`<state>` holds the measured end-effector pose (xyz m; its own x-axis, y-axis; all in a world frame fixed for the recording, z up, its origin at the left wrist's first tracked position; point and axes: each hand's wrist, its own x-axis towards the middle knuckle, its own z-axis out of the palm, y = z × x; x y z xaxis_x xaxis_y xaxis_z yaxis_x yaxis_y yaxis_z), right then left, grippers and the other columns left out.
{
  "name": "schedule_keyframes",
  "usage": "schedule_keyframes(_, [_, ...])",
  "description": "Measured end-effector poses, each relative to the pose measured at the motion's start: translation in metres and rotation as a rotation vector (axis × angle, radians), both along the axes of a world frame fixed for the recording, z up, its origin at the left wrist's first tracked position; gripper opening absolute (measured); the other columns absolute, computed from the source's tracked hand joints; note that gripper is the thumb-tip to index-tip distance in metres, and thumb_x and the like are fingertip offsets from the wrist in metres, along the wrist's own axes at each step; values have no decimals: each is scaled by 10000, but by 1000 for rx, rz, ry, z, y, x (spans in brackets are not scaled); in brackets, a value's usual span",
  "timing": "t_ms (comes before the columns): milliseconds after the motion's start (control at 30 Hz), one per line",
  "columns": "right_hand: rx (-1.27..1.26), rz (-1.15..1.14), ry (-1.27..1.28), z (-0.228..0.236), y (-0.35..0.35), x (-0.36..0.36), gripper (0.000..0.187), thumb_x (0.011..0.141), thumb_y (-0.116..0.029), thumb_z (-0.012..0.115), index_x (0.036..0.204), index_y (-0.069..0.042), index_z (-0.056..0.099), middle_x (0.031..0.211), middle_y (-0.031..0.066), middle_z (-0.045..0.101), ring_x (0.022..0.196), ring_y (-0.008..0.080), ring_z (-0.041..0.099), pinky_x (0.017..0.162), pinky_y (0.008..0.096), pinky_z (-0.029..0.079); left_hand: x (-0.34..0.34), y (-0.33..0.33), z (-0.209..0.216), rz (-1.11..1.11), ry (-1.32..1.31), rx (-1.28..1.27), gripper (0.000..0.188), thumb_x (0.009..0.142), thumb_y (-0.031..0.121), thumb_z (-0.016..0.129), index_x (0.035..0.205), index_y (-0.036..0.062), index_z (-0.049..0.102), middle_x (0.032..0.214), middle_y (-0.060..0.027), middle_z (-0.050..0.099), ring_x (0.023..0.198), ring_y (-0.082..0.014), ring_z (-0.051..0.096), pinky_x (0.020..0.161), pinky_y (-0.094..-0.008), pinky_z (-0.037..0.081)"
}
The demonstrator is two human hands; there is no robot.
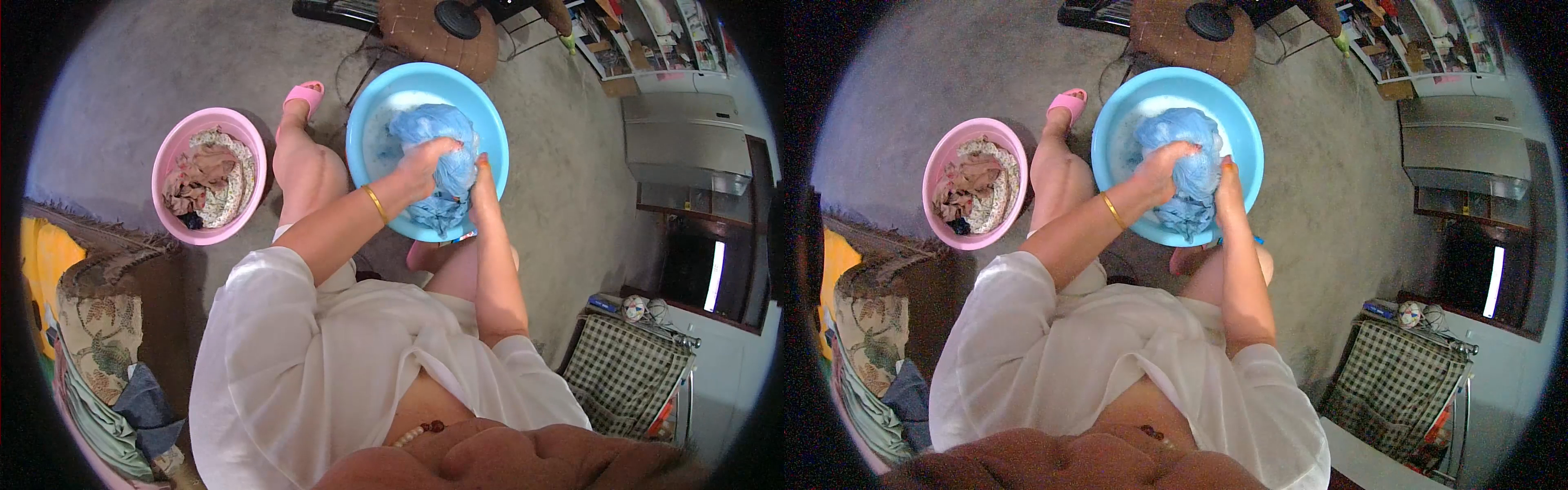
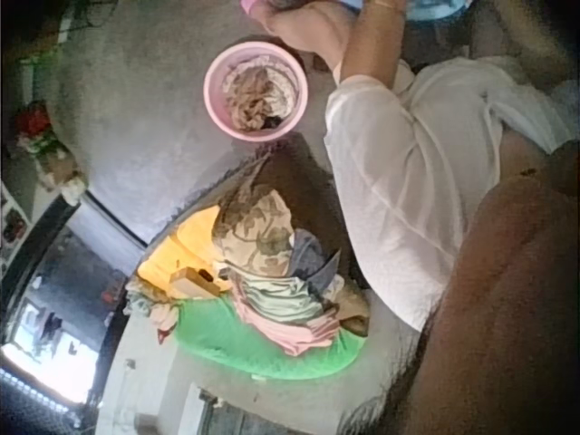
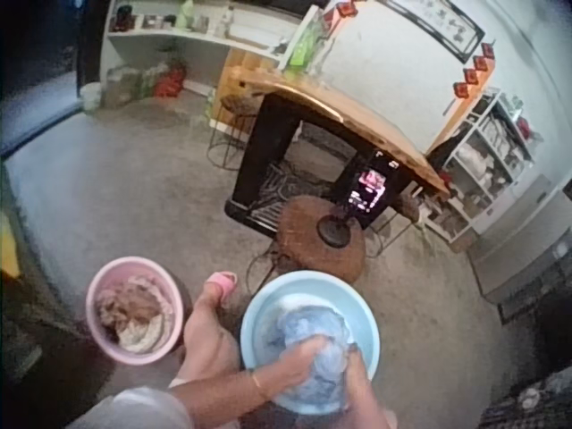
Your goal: The person washes a garment by hand, scrubbing it in a basin of soapy water and wringing it out.
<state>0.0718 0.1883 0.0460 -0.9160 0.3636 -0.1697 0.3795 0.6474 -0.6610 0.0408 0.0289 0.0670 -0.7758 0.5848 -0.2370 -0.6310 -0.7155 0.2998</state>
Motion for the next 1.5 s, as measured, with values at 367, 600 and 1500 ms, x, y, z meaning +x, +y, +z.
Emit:
schedule_keyframes(367, [-339,212,70,61,-31,-38,125,728,-81,521,799,-54,620,869,73,620,852,238,560,770,321,419,4,2,-3,-178,-144,392,410,875,321,428,1213,88,430,1149,-96,514,1081,-231,491,947,-406,372])
schedule_keyframes(600, [398,601,507,85,-88,8,45,640,-109,543,675,-86,557,755,94,567,767,302,518,690,398,410,-9,-1,-32,-206,-100,353,274,865,306,415,913,76,556,898,-94,584,849,-207,558,811,-349,437])
schedule_keyframes(1500, [-396,-40,-167,29,-13,-60,379,792,-290,505,1055,-17,499,1031,162,563,950,278,542,827,355,422,-11,0,-13,27,-21,193,408,842,358,465,1103,47,510,1074,-106,557,983,-231,544,899,-357,407])
